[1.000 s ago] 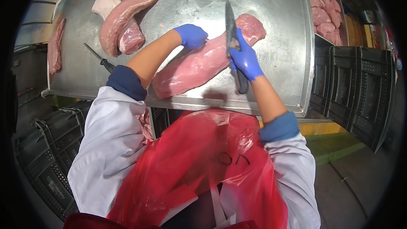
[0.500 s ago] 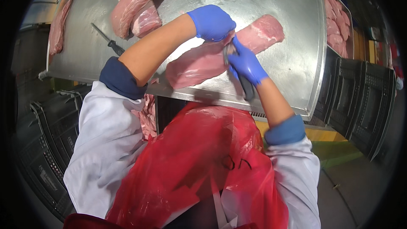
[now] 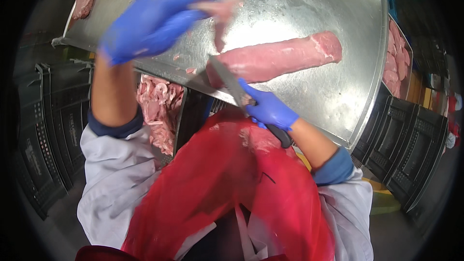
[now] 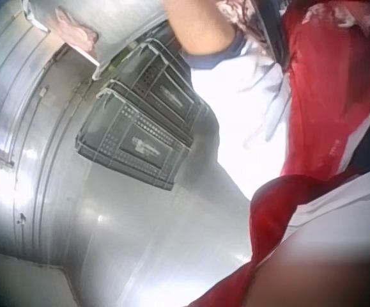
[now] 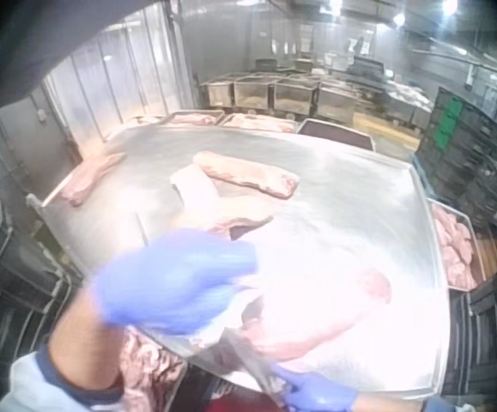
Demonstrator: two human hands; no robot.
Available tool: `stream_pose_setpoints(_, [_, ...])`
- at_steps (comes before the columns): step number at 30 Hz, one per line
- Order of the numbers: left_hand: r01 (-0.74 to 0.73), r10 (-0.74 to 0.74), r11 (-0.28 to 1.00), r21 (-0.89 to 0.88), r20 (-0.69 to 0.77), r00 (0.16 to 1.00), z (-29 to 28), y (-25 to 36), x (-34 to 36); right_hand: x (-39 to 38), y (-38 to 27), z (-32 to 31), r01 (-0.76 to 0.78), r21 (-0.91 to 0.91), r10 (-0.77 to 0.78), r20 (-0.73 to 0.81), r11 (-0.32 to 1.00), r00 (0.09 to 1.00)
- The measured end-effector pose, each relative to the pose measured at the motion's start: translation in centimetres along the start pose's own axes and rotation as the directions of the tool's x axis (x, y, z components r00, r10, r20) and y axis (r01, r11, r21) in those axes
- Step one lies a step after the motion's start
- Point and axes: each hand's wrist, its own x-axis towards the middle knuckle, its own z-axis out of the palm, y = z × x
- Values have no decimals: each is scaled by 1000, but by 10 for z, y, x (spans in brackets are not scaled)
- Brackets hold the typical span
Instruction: The person trims fat and connective tissue from large cuts of pork using a boning knife. They repeatedly position each cut on a stainless steel table, slice away excess fat, and place the trimmed meat into a metal tray. The person also discards trimmed fat into a separate bin.
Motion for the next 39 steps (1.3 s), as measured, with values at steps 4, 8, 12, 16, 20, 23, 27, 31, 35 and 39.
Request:
stream_pose_setpoints(4, [466,-451,885,-21,217,866,-63,50,-119,9,10,-10,182,108,-171,-103,977,980])
stream_pose_setpoints(8, [905,-887,345,250,402,227,3,103,-313,-4,70,-79,168,26,-144,-401,985,905])
stream_pose_setpoints(12, [789,-833,525,319,381,400,92,97,-250,15,57,-120,166,-136,-214,-607,977,765])
stream_pose_setpoints(16, [601,-638,764,238,133,759,222,72,-99,78,57,-93,75,-330,-307,-741,941,598])
stream_pose_setpoints(20, [650,-688,726,224,248,682,257,52,-65,21,100,-38,-50,-457,-235,-545,888,805])
stream_pose_setpoints(23, [634,-668,744,211,264,696,266,60,-67,35,88,-41,-106,-424,-160,-544,899,824])
stream_pose_setpoints(27, [721,-763,642,260,312,567,261,46,-49,79,55,-67,-128,-397,-154,-604,909,782])
stream_pose_setpoints(31, [787,-801,582,206,313,511,262,-1,-44,75,75,-48,-118,-418,-159,-570,901,806])
stream_pose_setpoints(35, [816,-793,562,136,370,484,259,-35,-21,57,92,-31,-53,-370,-186,-580,928,793])
stream_pose_setpoints(39, [891,-854,386,-238,272,443,285,-114,-79,37,113,-20,-58,-436,-190,-503,898,843])
